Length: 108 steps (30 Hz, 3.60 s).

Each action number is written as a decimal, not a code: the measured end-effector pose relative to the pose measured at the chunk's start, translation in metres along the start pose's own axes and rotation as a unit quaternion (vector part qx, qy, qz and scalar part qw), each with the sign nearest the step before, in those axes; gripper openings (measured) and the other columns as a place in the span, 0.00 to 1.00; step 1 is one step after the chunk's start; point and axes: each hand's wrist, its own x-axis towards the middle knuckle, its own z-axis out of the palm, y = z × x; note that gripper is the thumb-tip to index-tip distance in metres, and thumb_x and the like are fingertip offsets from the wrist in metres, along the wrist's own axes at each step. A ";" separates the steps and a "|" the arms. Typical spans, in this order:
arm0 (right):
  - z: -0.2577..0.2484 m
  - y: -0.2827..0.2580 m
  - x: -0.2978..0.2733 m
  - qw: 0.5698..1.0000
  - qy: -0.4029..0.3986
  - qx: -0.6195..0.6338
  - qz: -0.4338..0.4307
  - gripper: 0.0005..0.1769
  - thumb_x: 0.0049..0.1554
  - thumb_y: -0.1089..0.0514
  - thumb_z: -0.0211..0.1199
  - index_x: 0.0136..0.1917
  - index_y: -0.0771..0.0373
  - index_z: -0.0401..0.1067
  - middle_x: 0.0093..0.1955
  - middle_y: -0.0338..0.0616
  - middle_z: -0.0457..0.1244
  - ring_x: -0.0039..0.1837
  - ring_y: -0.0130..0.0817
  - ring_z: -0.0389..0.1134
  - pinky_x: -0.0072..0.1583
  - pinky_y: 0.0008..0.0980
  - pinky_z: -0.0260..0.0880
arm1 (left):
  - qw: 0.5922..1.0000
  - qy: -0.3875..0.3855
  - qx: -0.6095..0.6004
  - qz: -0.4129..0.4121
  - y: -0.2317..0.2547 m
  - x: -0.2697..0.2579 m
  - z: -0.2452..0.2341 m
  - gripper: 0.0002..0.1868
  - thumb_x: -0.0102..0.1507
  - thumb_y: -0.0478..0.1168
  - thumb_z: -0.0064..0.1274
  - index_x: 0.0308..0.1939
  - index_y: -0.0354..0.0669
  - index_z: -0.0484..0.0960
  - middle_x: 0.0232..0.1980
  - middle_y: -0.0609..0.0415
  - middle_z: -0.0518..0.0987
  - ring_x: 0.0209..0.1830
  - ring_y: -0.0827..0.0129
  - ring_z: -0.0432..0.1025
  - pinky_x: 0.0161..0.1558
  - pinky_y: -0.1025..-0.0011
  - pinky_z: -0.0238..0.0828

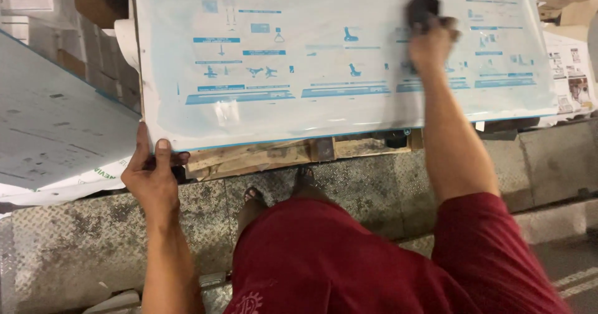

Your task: Cleaning a large metal printing plate with a sponge and cleaning liquid in a print shop.

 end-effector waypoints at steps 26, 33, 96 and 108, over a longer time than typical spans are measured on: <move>-0.076 -0.156 -0.127 0.991 -0.043 0.123 -0.025 0.20 0.63 0.53 0.60 0.67 0.61 0.74 0.64 0.62 0.58 0.66 0.56 0.57 0.66 0.52 0.58 | 0.999 -0.030 0.010 0.009 0.000 0.001 -0.011 0.27 0.74 0.33 0.54 0.76 0.26 0.68 0.47 0.43 0.84 0.35 0.67 0.78 0.41 0.70 0.80; -0.113 -0.365 -0.204 0.866 -0.237 0.225 -0.380 0.26 0.61 0.46 0.59 0.72 0.48 0.68 0.66 0.57 0.56 0.69 0.57 0.55 0.67 0.61 0.54 | 1.000 0.003 -0.016 0.004 -0.007 0.004 -0.008 0.29 0.73 0.33 0.56 0.76 0.27 0.67 0.48 0.43 0.83 0.35 0.68 0.77 0.40 0.71 0.80; -0.088 -0.192 -0.171 0.989 -0.088 0.107 -0.055 0.22 0.66 0.48 0.59 0.70 0.56 0.71 0.67 0.61 0.56 0.66 0.55 0.59 0.65 0.59 0.61 | 0.995 -0.059 0.068 0.033 0.005 0.014 -0.021 0.26 0.75 0.31 0.53 0.77 0.26 0.68 0.56 0.37 0.81 0.41 0.66 0.77 0.42 0.68 0.80; -0.070 0.100 -0.009 0.995 -0.018 -0.089 -0.038 0.30 0.67 0.49 0.62 0.80 0.54 0.68 0.72 0.83 0.48 0.72 0.79 0.44 0.64 0.79 0.41 | 0.999 -0.010 0.037 -0.028 0.010 0.017 -0.013 0.27 0.72 0.29 0.50 0.76 0.28 0.68 0.60 0.42 0.80 0.43 0.68 0.77 0.40 0.69 0.79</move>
